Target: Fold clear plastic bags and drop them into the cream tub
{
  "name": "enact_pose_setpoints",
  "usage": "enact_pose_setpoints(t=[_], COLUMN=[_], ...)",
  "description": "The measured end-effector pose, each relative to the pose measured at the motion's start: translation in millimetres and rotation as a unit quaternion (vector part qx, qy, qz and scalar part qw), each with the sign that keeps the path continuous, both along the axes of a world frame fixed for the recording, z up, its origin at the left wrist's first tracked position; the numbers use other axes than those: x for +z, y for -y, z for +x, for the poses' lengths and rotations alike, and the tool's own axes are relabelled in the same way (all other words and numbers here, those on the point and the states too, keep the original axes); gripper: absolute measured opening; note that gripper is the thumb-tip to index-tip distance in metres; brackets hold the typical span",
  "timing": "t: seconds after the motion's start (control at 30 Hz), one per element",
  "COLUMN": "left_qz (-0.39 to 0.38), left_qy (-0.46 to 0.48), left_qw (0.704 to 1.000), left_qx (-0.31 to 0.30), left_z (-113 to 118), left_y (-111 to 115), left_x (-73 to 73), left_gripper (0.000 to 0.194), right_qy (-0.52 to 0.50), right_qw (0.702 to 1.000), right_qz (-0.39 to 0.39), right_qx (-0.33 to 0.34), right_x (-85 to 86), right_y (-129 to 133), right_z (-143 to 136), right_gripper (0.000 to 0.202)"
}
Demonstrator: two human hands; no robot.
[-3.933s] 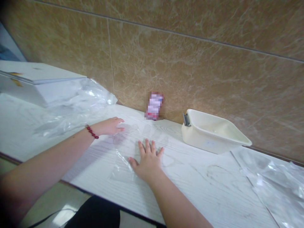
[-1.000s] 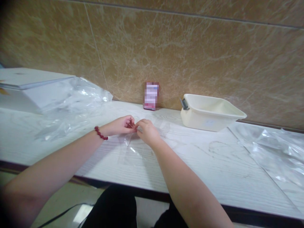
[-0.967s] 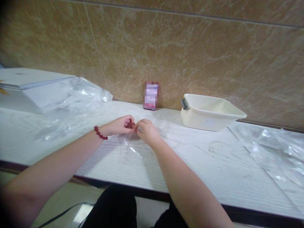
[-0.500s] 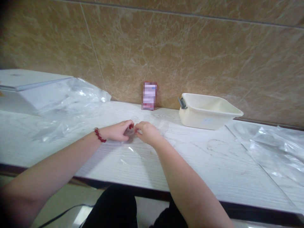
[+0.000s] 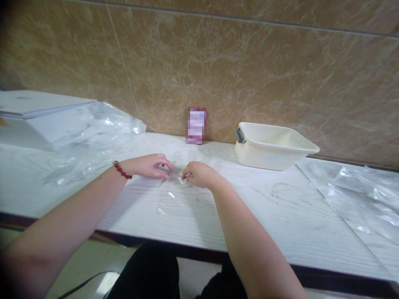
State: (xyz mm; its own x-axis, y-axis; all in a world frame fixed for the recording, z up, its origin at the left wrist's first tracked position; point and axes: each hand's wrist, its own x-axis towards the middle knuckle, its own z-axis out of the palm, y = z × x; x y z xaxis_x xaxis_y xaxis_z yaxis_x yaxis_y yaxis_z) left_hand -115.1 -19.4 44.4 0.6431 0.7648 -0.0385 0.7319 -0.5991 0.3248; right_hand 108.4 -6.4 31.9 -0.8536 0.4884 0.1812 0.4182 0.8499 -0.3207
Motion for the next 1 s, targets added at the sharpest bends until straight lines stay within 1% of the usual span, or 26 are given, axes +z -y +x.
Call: enact_pose_setpoints(t=[0.2, 0.3, 0.4, 0.57, 0.67, 0.83, 1.0], left_qz=[-0.011, -0.012, -0.007, -0.013, -0.021, -0.015, -0.017], left_qy=[-0.009, -0.013, -0.030, -0.083, -0.095, -0.090, -0.084], left_qw=[1.000, 1.000, 0.999, 0.995, 0.994, 0.994, 0.996], left_qx=[-0.024, -0.024, -0.007, 0.045, 0.050, 0.055, 0.033], left_z=[8, 9, 9, 6, 5, 10, 15], left_y=[4, 4, 6, 8, 9, 14, 19], left_x=[-2.3, -4.6, -6.6, -10.0, -9.7, -4.1, -2.0], left_gripper=[0.039, 0.043, 0.050, 0.058, 0.058, 0.055, 0.046], right_qy=[0.028, 0.031, 0.038, 0.052, 0.053, 0.053, 0.061], right_qw=[0.999, 0.999, 0.999, 0.998, 0.998, 0.998, 0.998], right_qz=[-0.017, -0.019, -0.021, -0.022, -0.021, -0.028, -0.027], right_qx=[0.007, 0.001, 0.002, 0.003, 0.004, -0.004, -0.004], right_x=[3.9, 4.5, 4.2, 4.6, 6.3, 9.7, 10.5], right_y=[0, -1, -3, -4, -4, -3, -4], right_z=[4, 6, 8, 9, 9, 12, 14], right_gripper=[0.019, 0.018, 0.019, 0.020, 0.020, 0.020, 0.018])
